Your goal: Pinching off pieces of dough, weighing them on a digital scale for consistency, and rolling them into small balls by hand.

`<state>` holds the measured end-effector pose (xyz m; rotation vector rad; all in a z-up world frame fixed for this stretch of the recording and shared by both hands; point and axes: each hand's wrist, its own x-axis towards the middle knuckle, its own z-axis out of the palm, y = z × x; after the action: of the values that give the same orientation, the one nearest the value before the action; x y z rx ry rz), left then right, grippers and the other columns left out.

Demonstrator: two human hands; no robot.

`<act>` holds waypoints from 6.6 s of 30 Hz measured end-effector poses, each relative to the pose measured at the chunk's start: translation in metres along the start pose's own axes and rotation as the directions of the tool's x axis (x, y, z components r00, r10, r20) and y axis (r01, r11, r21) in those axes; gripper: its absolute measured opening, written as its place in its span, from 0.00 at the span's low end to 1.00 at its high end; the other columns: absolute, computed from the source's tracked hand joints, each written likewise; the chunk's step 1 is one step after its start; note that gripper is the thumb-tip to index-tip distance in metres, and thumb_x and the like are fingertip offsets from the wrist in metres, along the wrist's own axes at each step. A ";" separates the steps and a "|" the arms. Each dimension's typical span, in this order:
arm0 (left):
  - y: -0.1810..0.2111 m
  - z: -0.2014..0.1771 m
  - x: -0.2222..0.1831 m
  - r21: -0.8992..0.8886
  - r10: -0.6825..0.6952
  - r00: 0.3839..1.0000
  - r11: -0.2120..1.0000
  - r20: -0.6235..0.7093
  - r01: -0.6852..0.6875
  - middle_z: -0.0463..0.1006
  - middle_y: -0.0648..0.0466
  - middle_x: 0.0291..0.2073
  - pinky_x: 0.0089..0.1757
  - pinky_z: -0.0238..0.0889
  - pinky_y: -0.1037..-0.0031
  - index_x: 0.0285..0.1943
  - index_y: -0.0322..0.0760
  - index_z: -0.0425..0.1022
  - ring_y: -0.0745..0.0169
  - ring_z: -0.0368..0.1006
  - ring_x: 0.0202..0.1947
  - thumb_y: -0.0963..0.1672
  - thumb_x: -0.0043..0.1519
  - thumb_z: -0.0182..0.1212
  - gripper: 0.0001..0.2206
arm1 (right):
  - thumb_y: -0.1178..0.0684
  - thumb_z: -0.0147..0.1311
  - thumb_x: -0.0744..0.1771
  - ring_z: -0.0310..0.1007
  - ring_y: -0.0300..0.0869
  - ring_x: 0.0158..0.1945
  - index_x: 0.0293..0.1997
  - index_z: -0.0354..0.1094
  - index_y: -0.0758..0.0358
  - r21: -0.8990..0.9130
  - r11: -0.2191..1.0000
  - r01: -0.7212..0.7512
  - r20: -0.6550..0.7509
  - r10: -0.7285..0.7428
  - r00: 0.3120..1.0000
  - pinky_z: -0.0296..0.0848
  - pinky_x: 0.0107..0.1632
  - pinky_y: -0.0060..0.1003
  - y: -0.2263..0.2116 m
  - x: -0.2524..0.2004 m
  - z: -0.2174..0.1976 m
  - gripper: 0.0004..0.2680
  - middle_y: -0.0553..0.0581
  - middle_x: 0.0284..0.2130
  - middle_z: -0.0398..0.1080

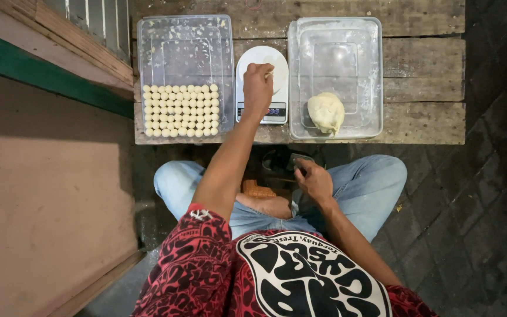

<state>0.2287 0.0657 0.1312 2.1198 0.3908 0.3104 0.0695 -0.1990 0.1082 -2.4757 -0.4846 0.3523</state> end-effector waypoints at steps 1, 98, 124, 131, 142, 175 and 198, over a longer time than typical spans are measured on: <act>0.016 -0.007 -0.013 0.000 0.000 1.000 1.000 -0.001 0.000 0.71 0.53 0.48 0.48 0.76 0.65 0.54 0.40 0.79 0.52 0.70 0.51 0.37 0.64 0.59 0.11 | 0.44 0.53 0.69 0.79 0.57 0.47 0.60 0.73 0.50 0.000 1.000 0.001 0.000 -0.001 1.000 0.78 0.47 0.52 0.001 0.000 0.003 0.14 0.60 0.44 0.78; -0.005 0.048 -0.233 -0.875 -0.680 0.586 -0.181 0.441 0.448 0.82 0.43 0.41 0.37 0.75 0.52 0.46 0.35 0.85 0.51 0.79 0.39 0.43 0.63 0.68 0.07 | 0.44 0.33 0.73 0.30 0.66 0.78 0.80 0.44 0.66 -0.114 0.826 0.552 -0.317 -0.557 0.768 0.28 0.74 0.63 -0.098 0.047 -0.029 0.24 0.65 0.77 0.41; -0.103 -0.107 -0.129 0.604 0.335 0.942 0.756 -0.026 -0.252 0.72 0.58 0.48 0.45 0.66 0.64 0.60 0.47 0.73 0.57 0.66 0.51 0.48 0.61 0.69 0.19 | 0.51 0.58 0.70 0.74 0.58 0.58 0.67 0.68 0.60 -0.009 0.967 0.254 -0.290 -0.245 0.925 0.72 0.61 0.51 -0.002 -0.012 0.006 0.16 0.67 0.56 0.73; -0.088 -0.119 -0.133 0.665 0.356 0.935 0.697 0.004 -0.268 0.72 0.59 0.47 0.46 0.64 0.65 0.50 0.45 0.77 0.59 0.67 0.50 0.48 0.64 0.69 0.10 | 0.51 0.58 0.70 0.74 0.58 0.58 0.67 0.69 0.58 0.027 0.980 0.197 -0.264 -0.183 0.947 0.73 0.59 0.52 -0.011 -0.014 0.000 0.16 0.67 0.56 0.73; -0.076 -0.122 -0.138 0.675 0.313 0.949 0.710 -0.049 -0.199 0.71 0.57 0.47 0.48 0.62 0.65 0.49 0.42 0.74 0.59 0.67 0.48 0.49 0.67 0.66 0.10 | 0.52 0.59 0.70 0.75 0.59 0.57 0.65 0.71 0.61 0.097 0.977 0.187 -0.256 -0.158 0.954 0.75 0.58 0.51 -0.016 -0.014 -0.006 0.15 0.68 0.54 0.74; -0.020 0.078 -0.199 0.370 0.427 0.845 0.765 0.321 -0.527 0.58 0.43 0.75 0.67 0.49 0.50 0.76 0.35 0.60 0.40 0.52 0.76 0.45 0.61 0.61 0.32 | 0.53 0.72 0.65 0.79 0.55 0.37 0.49 0.76 0.67 0.025 0.995 0.095 -0.676 -0.053 0.735 0.79 0.38 0.41 0.028 0.057 -0.056 0.13 0.64 0.36 0.73; -0.033 0.119 -0.191 0.499 0.307 0.857 0.710 0.415 -0.496 0.48 0.42 0.80 0.69 0.47 0.49 0.84 0.42 0.41 0.36 0.47 0.77 0.42 0.66 0.50 0.35 | 0.57 0.70 0.60 0.79 0.57 0.35 0.41 0.80 0.65 0.377 0.922 -0.091 -0.680 0.342 0.648 0.79 0.35 0.42 0.054 0.092 -0.020 0.09 0.67 0.30 0.76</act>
<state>0.0920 -0.0820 0.0262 2.8276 -0.2192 0.1044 0.1729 -0.2119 0.0792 -2.1138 0.2159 -0.4695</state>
